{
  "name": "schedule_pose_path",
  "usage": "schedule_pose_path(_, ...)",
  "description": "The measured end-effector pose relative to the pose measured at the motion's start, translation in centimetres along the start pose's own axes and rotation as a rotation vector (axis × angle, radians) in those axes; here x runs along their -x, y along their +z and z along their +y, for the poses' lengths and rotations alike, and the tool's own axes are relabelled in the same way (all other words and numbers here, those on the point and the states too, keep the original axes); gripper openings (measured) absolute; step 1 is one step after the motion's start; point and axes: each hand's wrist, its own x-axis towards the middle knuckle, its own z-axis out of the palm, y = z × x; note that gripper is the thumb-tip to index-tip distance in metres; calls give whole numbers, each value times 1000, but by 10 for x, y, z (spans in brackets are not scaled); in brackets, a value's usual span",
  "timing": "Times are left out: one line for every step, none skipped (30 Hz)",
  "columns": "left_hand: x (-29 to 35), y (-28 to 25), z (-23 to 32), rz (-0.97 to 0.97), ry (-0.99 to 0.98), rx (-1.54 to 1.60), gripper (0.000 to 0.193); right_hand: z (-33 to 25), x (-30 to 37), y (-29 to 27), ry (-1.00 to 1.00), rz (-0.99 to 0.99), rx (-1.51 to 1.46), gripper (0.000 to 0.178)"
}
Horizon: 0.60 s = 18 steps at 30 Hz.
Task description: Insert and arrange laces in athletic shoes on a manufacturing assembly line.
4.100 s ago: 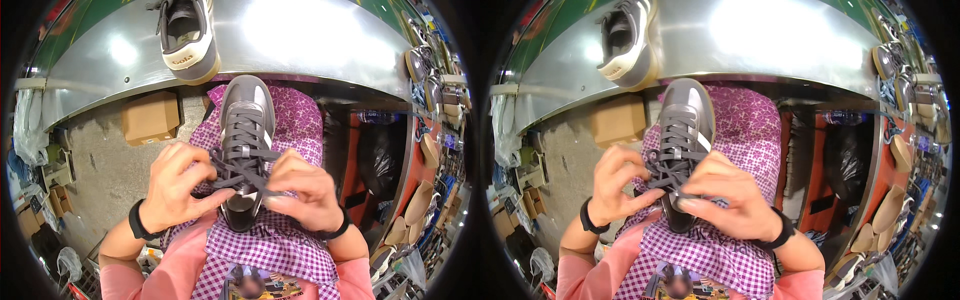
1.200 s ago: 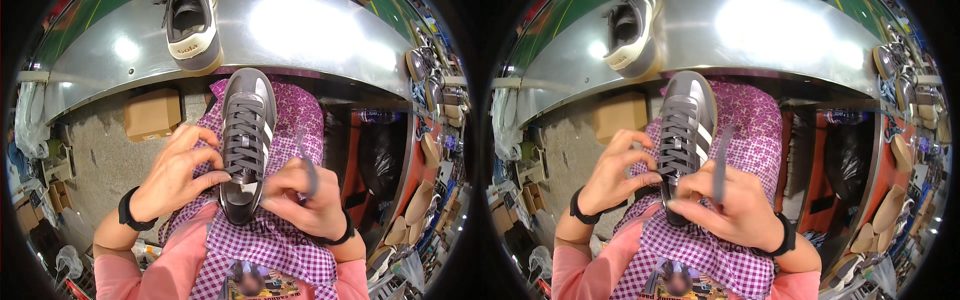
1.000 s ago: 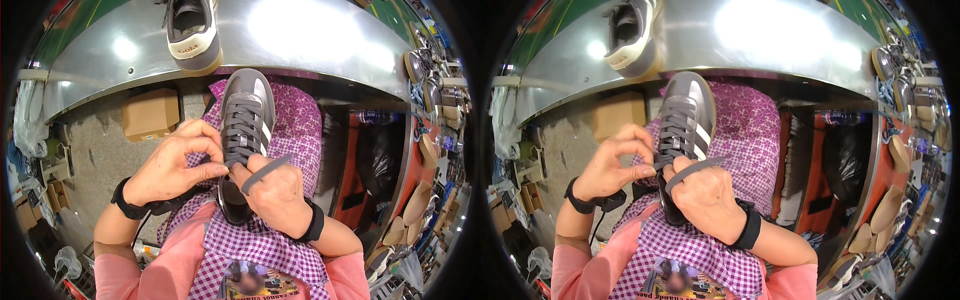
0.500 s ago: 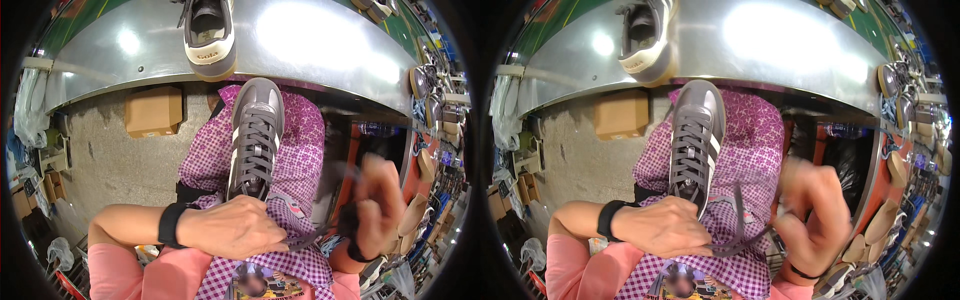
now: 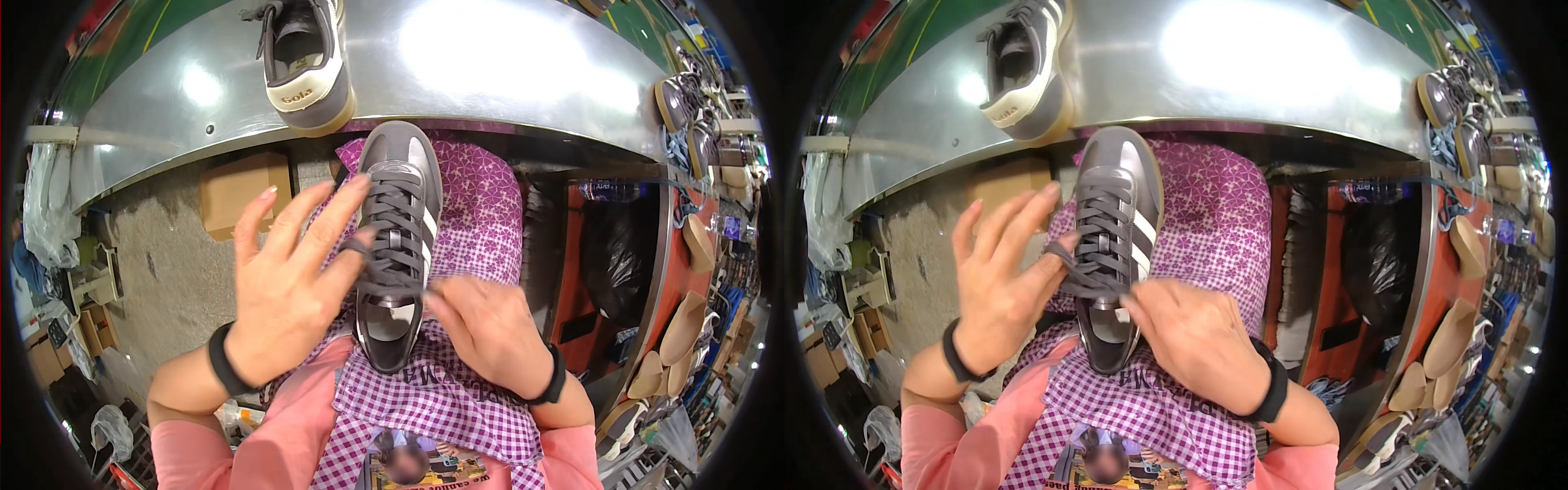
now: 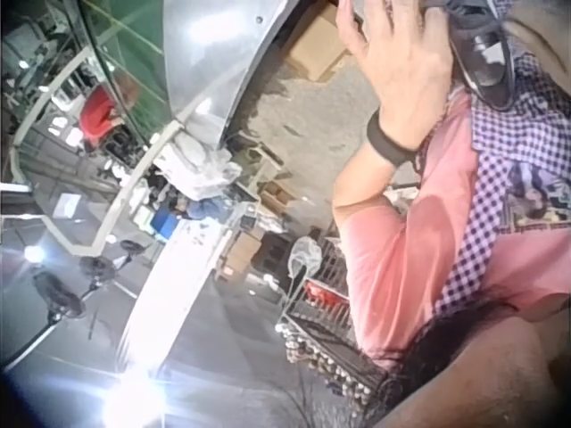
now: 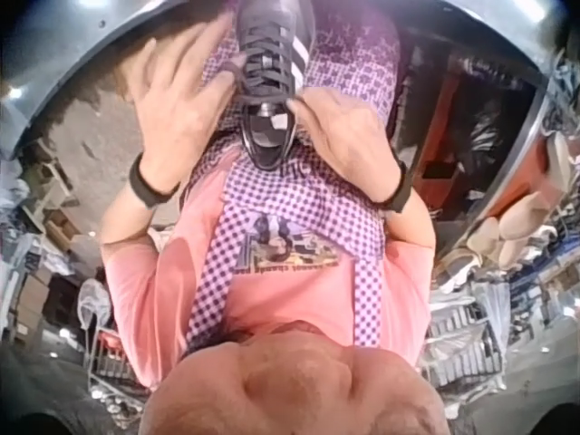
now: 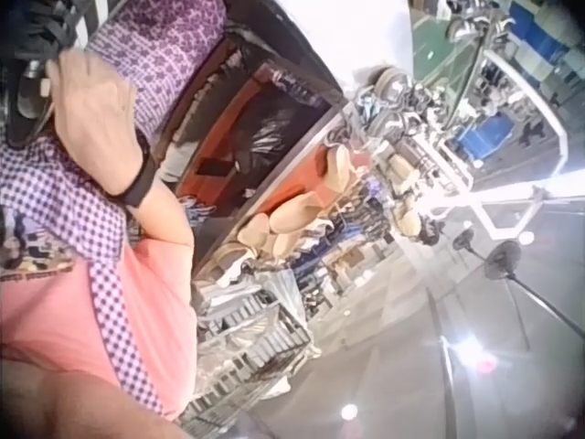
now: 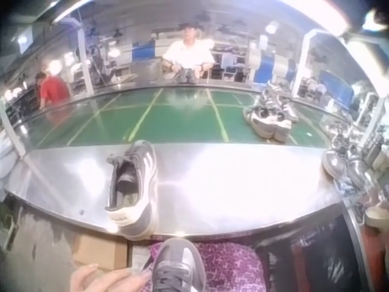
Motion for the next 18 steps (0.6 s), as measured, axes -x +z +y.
schedule_pose_path(0, 13, 1, 175, 23, 4, 14, 6, -7, 6, -22, 153, 232, 10)
schedule_pose_path(4, 16, 5, 235, 24, 106, 14, 6, -10, 9, -52, 213, 283, 11)
schedule_pose_path(5, 13, 7, 242, 28, 107, 14, -1, -11, 11, -53, 218, 289, 11)
schedule_pose_path(7, 9, 9, 102, -22, 325, 16, -11, -12, 11, -102, 234, 275, 12)
schedule_pose_path(3, 9, 10, -50, -75, 541, 18, -12, -15, 9, -147, 246, 251, 12)
schedule_pose_path(2, 10, 11, -18, -95, 575, 15, -11, -12, 9, -145, 217, 249, 21)
schedule_pose_path(2, 3, 10, -14, -96, 570, 15, -9, -11, 7, -151, 218, 249, 21)
schedule_pose_path(3, -12, 7, -60, -77, 637, 16, -6, -9, 5, -111, 195, 196, 30)
schedule_pose_path(2, -27, 1, -104, -52, 710, 16, -3, -6, 4, -65, 173, 148, 39)
schedule_pose_path(-4, -47, -7, -120, 14, 761, 17, -2, 0, 4, 27, 82, 199, 63)
schedule_pose_path(-12, -58, -10, -130, 46, 758, 16, 1, 3, 9, 90, 52, 248, 84)
schedule_pose_path(-19, -58, -11, -131, 81, 708, 17, 3, 4, 21, 94, 38, 286, 89)
schedule_pose_path(-28, -57, -14, -131, 118, 656, 20, 7, 4, 33, 100, 28, 326, 94)
schedule_pose_path(-39, -48, -18, -17, 100, 540, 23, 16, 6, 46, 64, 101, 304, 92)
schedule_pose_path(-50, -35, -25, 99, 69, 419, 26, 20, 6, 54, 62, 126, 260, 87)
schedule_pose_path(-61, -25, -38, 211, 76, 159, 35, 27, 9, 59, 14, 190, 259, 85)
schedule_pose_path(-75, -18, -47, 239, 33, -20, 49, 31, 14, 63, -27, 251, 256, 84)
schedule_pose_path(-78, -11, -57, 199, -11, -52, 57, 30, 20, 65, -37, 287, 274, 84)
